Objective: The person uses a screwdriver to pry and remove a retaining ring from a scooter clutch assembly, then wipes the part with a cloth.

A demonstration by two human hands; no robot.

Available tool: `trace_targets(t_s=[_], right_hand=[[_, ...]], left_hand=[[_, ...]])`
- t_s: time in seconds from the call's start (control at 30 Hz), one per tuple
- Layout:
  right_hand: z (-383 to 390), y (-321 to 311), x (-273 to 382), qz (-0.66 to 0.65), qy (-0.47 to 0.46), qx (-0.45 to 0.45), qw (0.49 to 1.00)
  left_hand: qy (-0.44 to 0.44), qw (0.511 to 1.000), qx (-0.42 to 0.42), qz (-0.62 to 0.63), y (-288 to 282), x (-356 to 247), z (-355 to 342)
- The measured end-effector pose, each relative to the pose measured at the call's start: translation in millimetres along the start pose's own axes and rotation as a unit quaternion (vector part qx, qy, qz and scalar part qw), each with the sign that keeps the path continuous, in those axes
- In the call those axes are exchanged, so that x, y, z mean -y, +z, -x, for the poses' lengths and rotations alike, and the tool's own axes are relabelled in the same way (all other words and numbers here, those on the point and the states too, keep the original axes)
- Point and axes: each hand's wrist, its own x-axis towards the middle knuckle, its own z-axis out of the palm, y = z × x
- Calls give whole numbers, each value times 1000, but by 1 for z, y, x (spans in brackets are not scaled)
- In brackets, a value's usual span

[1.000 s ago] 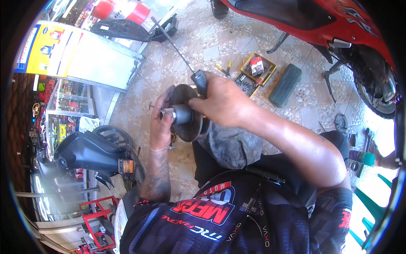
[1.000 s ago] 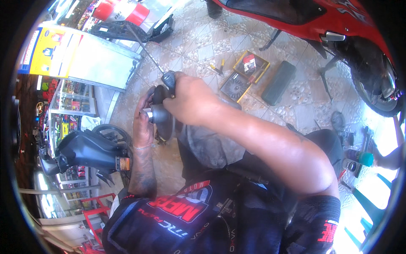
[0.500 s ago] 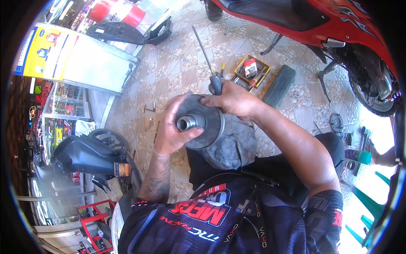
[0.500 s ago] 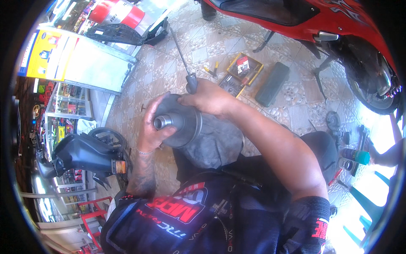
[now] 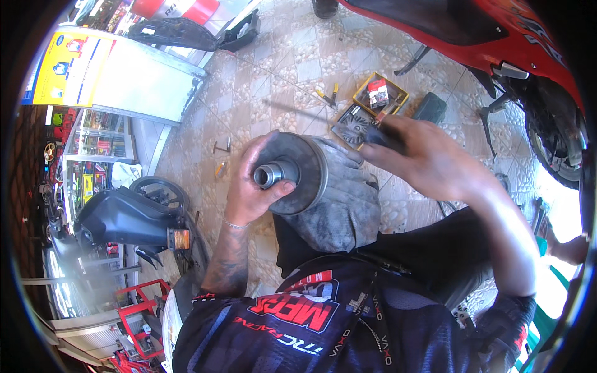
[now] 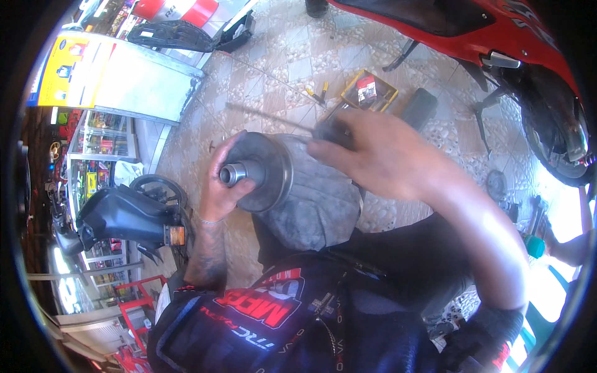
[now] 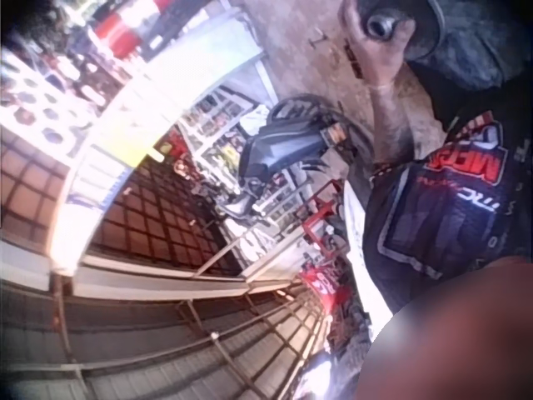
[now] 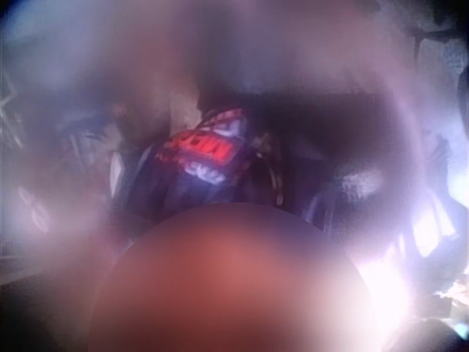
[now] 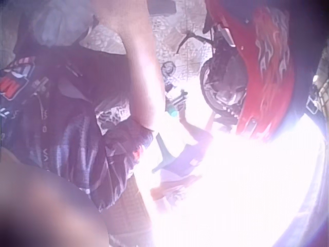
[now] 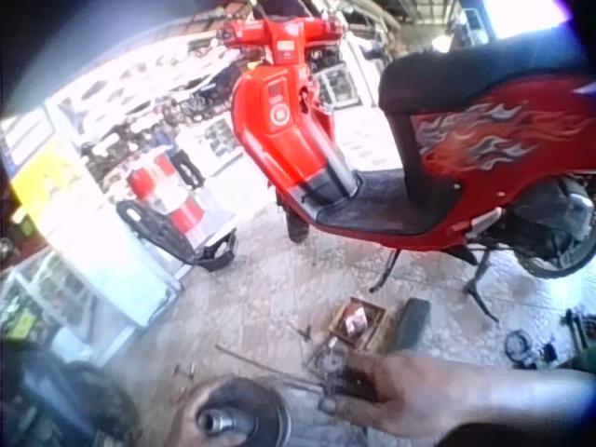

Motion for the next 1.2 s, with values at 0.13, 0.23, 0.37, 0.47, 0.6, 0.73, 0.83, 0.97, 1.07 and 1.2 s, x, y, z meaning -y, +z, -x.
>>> trace_targets(t_s=[0.13, 0.23, 0.37, 0.47, 0.6, 0.73, 0.83, 0.97, 1.07, 1.2], right_hand=[[37, -36, 8, -32, 26, 91, 995], [49, -44, 12, 11, 44, 118, 992], [57, -40, 15, 63, 19, 85, 994], [62, -30, 19, 102, -23, 36, 994], [59, -24, 15, 111, -41, 12, 993], [49, -32, 1, 86, -37, 31, 995], [48, -33, -4, 83, -22, 46, 995], [46, -30, -3, 66, -65, -42, 995], [44, -35, -5, 54, -84, -37, 994], [49, -40, -2, 75, -74, -10, 994]], left_hand=[[2, 999, 6, -49, -1, 0, -4], [18, 995, 16, -94, 0, -3, -9], [17, 995, 15, -96, 5, -10, -11], [28, 992, 11, -124, 6, -15, -10], [20, 997, -6, -75, 9, -17, -8], [17, 996, -14, -87, 11, -21, -6], [44, 991, -18, -129, 11, -29, -6], [90, 980, -22, -175, 16, -46, -9], [121, 966, 0, -227, 21, -63, -11], [124, 955, 20, -267, 30, -78, -12]])
